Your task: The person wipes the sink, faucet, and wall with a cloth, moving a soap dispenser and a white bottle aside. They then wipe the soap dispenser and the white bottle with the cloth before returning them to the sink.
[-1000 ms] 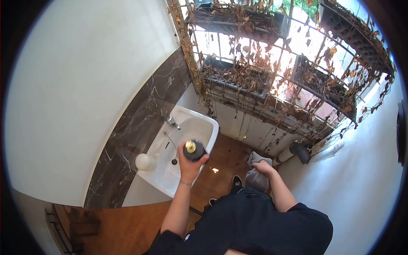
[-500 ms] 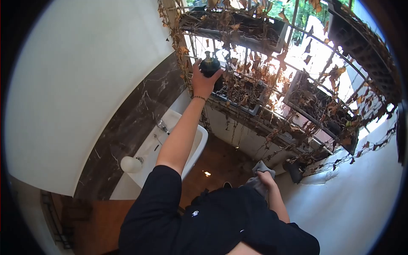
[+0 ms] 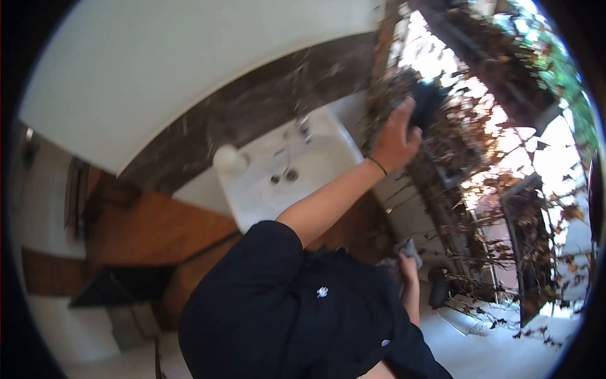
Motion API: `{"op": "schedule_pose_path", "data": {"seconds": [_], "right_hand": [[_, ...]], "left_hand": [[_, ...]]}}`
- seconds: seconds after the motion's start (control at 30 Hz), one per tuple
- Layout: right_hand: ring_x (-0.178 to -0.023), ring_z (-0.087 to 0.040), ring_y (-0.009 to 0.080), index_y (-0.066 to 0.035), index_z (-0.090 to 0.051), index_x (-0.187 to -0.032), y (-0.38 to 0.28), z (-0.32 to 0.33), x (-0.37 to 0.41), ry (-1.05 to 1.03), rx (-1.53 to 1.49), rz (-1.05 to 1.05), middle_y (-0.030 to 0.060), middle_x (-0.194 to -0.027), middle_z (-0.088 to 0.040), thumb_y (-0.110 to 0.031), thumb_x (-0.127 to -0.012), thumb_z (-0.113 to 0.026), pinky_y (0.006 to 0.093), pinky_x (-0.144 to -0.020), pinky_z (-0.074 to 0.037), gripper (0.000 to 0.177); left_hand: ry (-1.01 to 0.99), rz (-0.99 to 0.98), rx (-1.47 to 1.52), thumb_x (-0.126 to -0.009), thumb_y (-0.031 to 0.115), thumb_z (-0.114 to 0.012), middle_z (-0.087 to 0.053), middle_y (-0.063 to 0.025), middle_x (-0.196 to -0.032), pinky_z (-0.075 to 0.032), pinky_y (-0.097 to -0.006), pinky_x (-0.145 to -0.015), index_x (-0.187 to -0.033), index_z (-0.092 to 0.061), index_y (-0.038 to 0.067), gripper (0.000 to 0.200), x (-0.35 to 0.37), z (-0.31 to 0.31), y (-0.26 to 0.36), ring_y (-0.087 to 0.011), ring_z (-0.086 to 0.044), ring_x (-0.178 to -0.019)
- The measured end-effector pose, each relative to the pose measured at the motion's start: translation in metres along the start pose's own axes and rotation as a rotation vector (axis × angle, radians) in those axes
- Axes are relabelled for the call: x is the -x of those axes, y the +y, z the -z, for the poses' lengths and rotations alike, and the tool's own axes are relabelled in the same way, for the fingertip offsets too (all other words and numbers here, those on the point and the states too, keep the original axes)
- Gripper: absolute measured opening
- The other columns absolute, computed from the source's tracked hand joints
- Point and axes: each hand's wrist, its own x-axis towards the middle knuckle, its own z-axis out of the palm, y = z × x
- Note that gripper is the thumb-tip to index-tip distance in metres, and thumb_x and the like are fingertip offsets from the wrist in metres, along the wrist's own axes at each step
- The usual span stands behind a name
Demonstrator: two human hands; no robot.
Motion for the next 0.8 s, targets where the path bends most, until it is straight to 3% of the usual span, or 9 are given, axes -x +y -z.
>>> {"op": "schedule_pose_path", "data": {"seconds": [0.03,0.13,0.2,0.33,0.43,0.5,0.6,0.67,0.8], "right_hand": [[-0.094,-0.062,0.0236,0.004,-0.063,-0.112,0.01,-0.004,-0.009,0.023,-0.062,0.224,0.0105,-0.103,-0.067,-0.023,-0.085,-0.062,0.0334,-0.083,-0.047,0.038],[-0.1,-0.062,0.0314,0.004,-0.061,-0.114,-0.037,-0.007,0.014,-0.08,0.324,0.229,0.0171,-0.107,-0.066,-0.028,-0.084,-0.065,0.0373,-0.086,-0.046,0.044],[-0.101,-0.062,0.0336,0.003,-0.061,-0.112,-0.067,-0.017,0.022,-0.138,0.272,0.678,0.0234,-0.106,-0.065,-0.036,-0.08,-0.067,0.0381,-0.087,-0.047,0.051],[-0.104,-0.059,0.0385,-0.008,-0.064,-0.112,-0.145,-0.036,0.045,-0.484,0.93,0.552,0.0207,-0.107,-0.065,-0.038,-0.07,-0.075,0.0441,-0.087,-0.049,0.053],[-0.1,-0.062,0.0369,-0.006,-0.064,-0.109,-0.189,-0.06,0.051,-0.681,1.038,0.714,0.0198,-0.102,-0.067,-0.035,-0.068,-0.077,0.044,-0.084,-0.05,0.051],[-0.096,-0.063,0.0373,-0.005,-0.065,-0.105,-0.21,-0.077,0.051,-0.726,0.994,0.774,0.0199,-0.097,-0.067,-0.031,-0.068,-0.078,0.0438,-0.08,-0.051,0.047],[-0.094,-0.063,0.0381,-0.004,-0.065,-0.104,-0.257,-0.11,0.079,-0.885,1.002,0.898,0.0203,-0.096,-0.067,-0.029,-0.069,-0.077,0.0433,-0.079,-0.051,0.044],[-0.094,-0.063,0.0384,-0.003,-0.064,-0.104,-0.264,-0.134,0.094,-0.978,0.996,0.936,0.0207,-0.095,-0.067,-0.027,-0.07,-0.076,0.043,-0.078,-0.051,0.043],[-0.096,-0.064,0.0353,-0.003,-0.06,-0.113,-0.273,-0.189,0.132,-1.105,0.887,1.038,0.0196,-0.098,-0.068,-0.023,-0.075,-0.073,0.0409,-0.084,-0.049,0.045]], "left_hand": [[-0.012,-0.057,-0.026,-0.081,0.011,-0.06,-0.051,-0.0176,-0.127,-0.034,-0.0404,-0.106,-0.127,-0.047,0.001,0.049,0.024,0.013,0.013,-0.0355,-0.047,-0.12],[-0.213,0.144,-0.003,-0.082,0.012,-0.06,-0.053,-0.0152,-0.119,-0.035,-0.0415,-0.104,-0.119,-0.052,0.004,0.039,0.119,0.056,0.021,-0.033,-0.048,-0.117],[-0.391,0.271,0.021,-0.082,0.014,-0.062,-0.051,-0.0149,-0.121,-0.036,-0.0424,-0.104,-0.12,-0.052,0.005,0.041,0.184,0.08,-0.003,-0.033,-0.047,-0.117],[-0.604,0.506,-0.025,-0.079,0.017,-0.069,-0.041,-0.0165,-0.137,-0.032,-0.0435,-0.108,-0.13,-0.048,0.009,0.056,0.243,0.128,0.008,-0.0349,-0.039,-0.128],[-0.696,0.484,-0.065,-0.07,0.02,-0.078,-0.029,-0.017,-0.148,-0.027,-0.0445,-0.112,-0.139,-0.04,0.014,0.079,0.256,0.154,0.011,-0.0371,-0.026,-0.138],[-0.638,0.507,-0.101,-0.069,0.021,-0.079,-0.029,-0.0147,-0.149,-0.028,-0.0445,-0.112,-0.137,-0.044,0.015,0.077,0.259,0.162,0.012,-0.0378,-0.026,-0.138],[-0.409,0.5,-0.272,-0.069,0.018,-0.078,-0.047,-0.0133,-0.136,-0.036,-0.0444,-0.105,-0.125,-0.052,0.013,0.062,0.268,0.181,0.012,-0.0351,-0.041,-0.128],[-0.28,0.674,-0.153,-0.071,0.014,-0.074,-0.06,-0.011,-0.111,-0.044,-0.0422,-0.091,-0.108,-0.056,0.01,0.041,0.271,0.196,0.025,-0.0319,-0.055,-0.108],[-0.003,0.803,-0.204,-0.076,0.009,-0.068,-0.06,-0.0109,-0.099,-0.047,-0.0384,-0.081,-0.099,-0.056,0.007,0.026,0.3,0.25,0.045,-0.0306,-0.059,-0.098]]}}
